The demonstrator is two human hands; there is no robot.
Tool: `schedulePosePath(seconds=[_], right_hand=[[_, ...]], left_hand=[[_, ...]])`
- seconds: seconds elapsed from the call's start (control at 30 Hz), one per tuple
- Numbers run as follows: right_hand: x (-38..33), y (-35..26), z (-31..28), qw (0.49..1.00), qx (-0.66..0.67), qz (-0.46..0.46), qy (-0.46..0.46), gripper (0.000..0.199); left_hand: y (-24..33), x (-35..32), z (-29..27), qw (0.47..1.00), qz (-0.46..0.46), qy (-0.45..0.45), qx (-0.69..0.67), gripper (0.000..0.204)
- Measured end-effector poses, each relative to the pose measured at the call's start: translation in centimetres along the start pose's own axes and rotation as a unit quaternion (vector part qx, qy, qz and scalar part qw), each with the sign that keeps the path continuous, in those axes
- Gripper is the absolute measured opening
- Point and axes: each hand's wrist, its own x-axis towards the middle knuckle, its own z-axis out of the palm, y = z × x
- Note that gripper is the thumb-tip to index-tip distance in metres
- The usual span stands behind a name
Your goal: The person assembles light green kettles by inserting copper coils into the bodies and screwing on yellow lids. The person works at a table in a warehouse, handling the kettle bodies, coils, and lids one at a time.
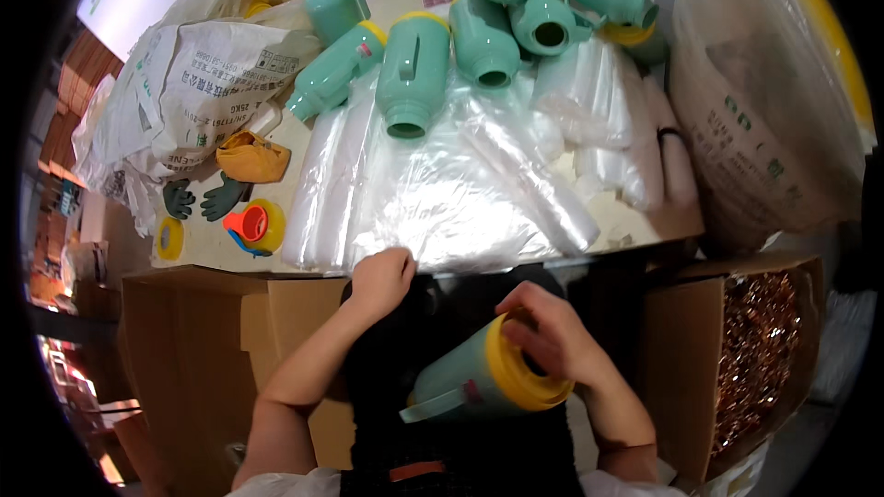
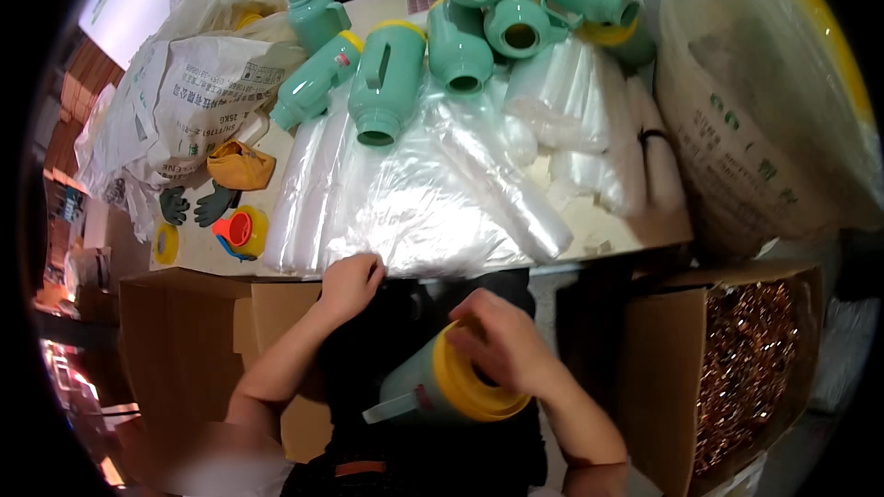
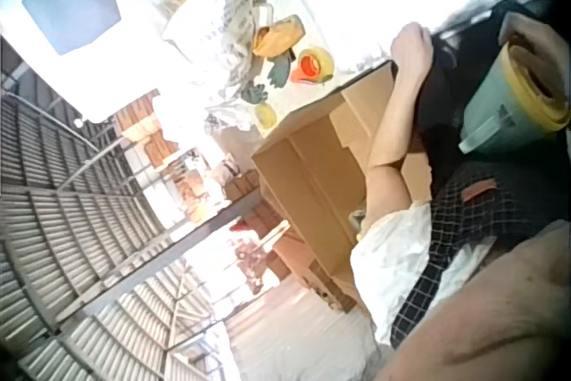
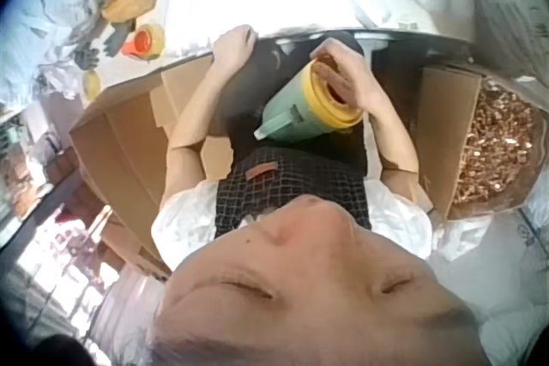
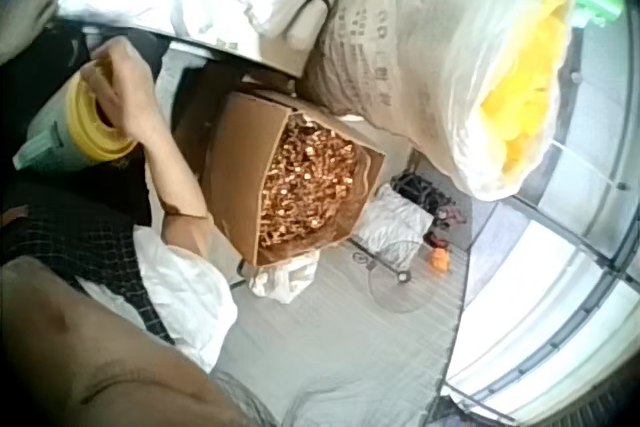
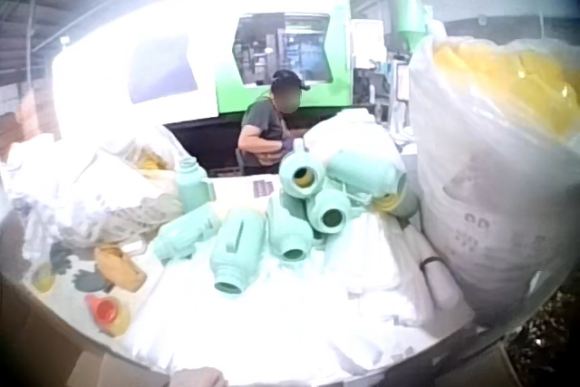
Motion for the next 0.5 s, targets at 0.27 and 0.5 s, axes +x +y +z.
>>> schedulePosePath(seconds=[0.27,0.5], right_hand=[[2.3,1.6,2.0,0.989,-0.001,-0.137,0.057,0.017],[2.4,2.4,1.6,0.984,0.033,0.119,0.125,0.025]], left_hand=[[4.5,4.5,1.5,0.954,0.181,0.198,-0.135,0.012],[2.2,7.2,1.6,0.834,-0.051,0.097,-0.541,0.021]])
